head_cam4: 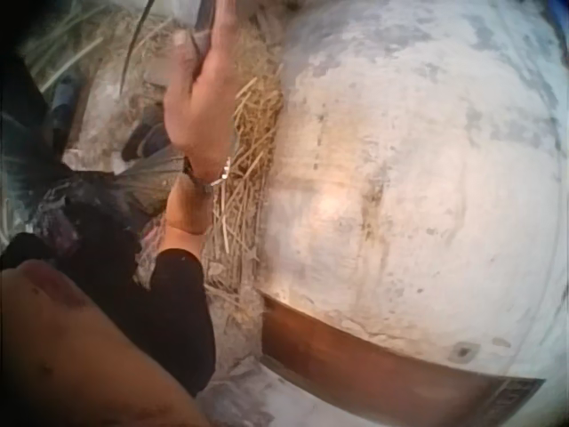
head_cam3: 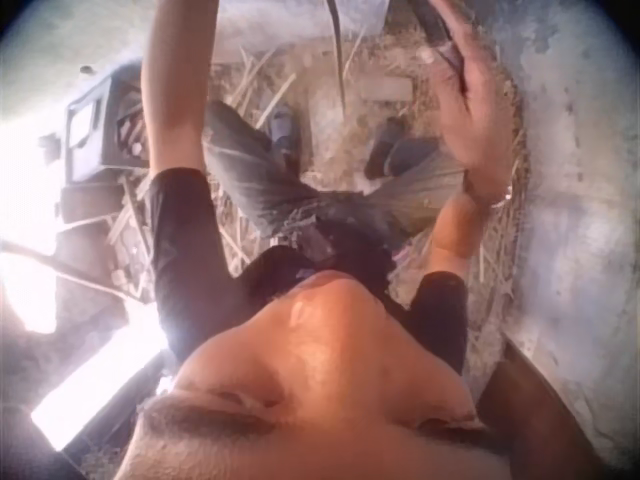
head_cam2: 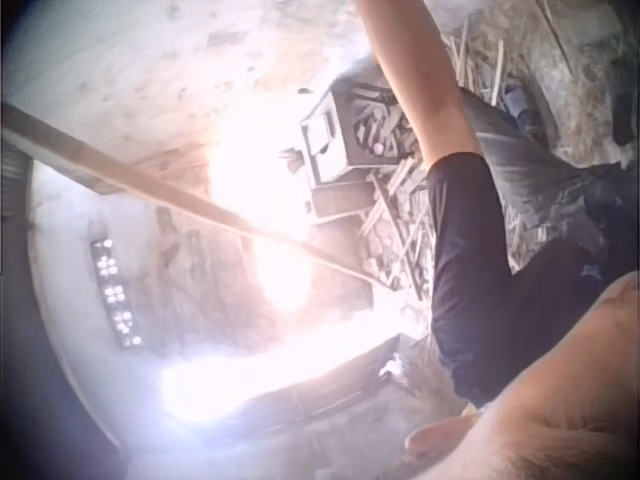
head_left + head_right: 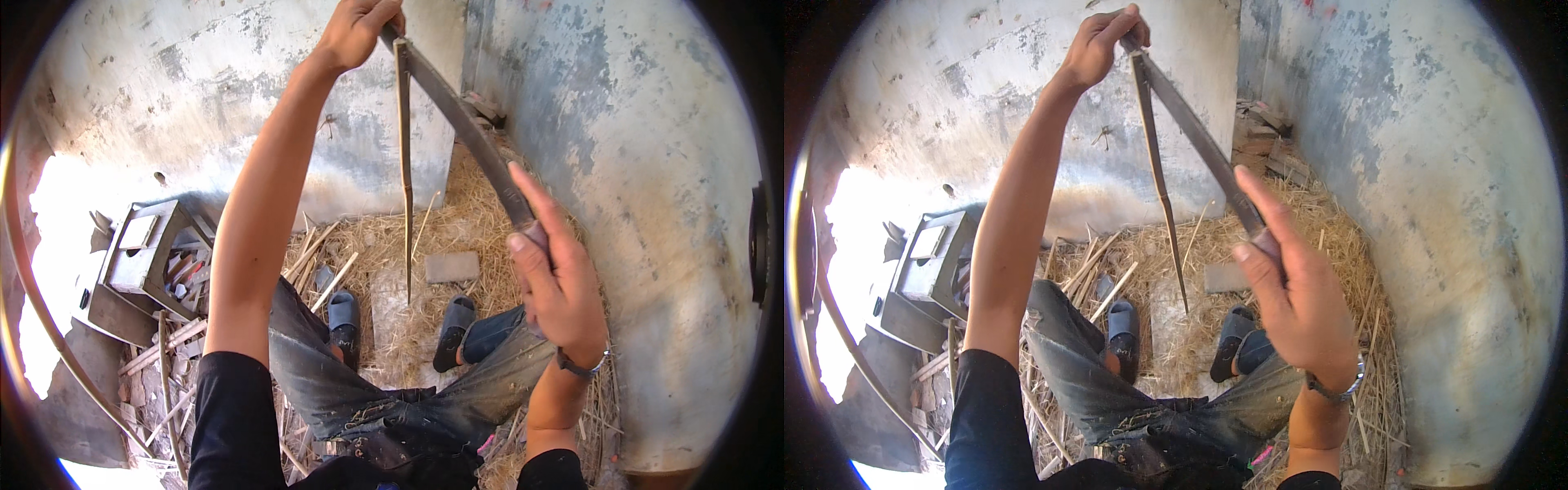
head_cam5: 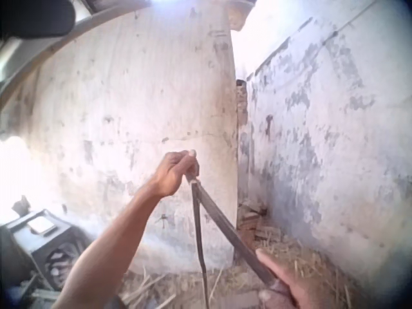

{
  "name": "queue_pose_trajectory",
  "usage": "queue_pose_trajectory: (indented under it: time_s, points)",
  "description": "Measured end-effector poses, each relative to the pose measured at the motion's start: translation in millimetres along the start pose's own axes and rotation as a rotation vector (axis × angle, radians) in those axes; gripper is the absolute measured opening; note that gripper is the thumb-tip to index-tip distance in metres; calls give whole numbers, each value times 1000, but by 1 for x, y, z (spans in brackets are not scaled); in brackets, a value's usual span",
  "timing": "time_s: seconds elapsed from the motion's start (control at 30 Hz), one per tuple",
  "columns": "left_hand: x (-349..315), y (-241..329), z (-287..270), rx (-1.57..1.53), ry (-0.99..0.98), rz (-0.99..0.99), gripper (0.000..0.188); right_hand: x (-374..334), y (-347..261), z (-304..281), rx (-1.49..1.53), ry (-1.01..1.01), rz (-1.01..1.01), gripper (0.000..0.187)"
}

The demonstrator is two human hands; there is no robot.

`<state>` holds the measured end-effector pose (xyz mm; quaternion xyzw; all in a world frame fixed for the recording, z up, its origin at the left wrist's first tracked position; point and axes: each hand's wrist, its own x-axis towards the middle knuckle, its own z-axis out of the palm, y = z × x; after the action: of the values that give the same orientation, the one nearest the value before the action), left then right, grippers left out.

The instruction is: The person uses a large knife to split a bamboo stick and then uses a smaller blade to scrape and smooth the surface of the strip.

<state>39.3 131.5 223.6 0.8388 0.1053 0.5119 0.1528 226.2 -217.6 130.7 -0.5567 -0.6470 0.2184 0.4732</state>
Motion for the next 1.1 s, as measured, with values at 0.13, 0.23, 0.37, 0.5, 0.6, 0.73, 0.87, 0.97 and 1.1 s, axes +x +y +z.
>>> queue_pose_trajectory:
  time_s: [0.13, 0.23, 0.37, 0.5, 0.6, 0.73, 0.87, 0.97, 1.1]
  points:
    - [0, -2, 21, -44, 65, 81, 48, -1, 0, -11, 27, -4, 81, 55]
    - [-16, -8, 48, -16, 84, 111, 45, -6, 2, -12, 3, -7, 108, 56]
    - [-28, -5, 44, -9, 82, 167, 51, -11, 16, 0, -33, 5, 76, 57]
    - [-45, -3, 58, -5, 144, 59, 51, -17, 17, 3, -42, -21, 96, 57]
    - [-58, -3, 54, 3, 147, 88, 48, -22, 23, 8, -38, -56, 80, 56]
    - [-65, 8, 52, 43, 107, 91, 46, -35, 18, 8, -13, -63, 67, 57]
    - [-52, 4, 33, 290, 185, 405, 42, -40, 29, 14, -28, -38, 64, 49]
    - [-55, 46, 34, 268, 164, 301, 51, -40, 39, 19, -173, 54, 92, 36]
    - [-63, 70, 47, 397, 132, 105, 32, -32, 51, 32, -230, 164, 8, 28]
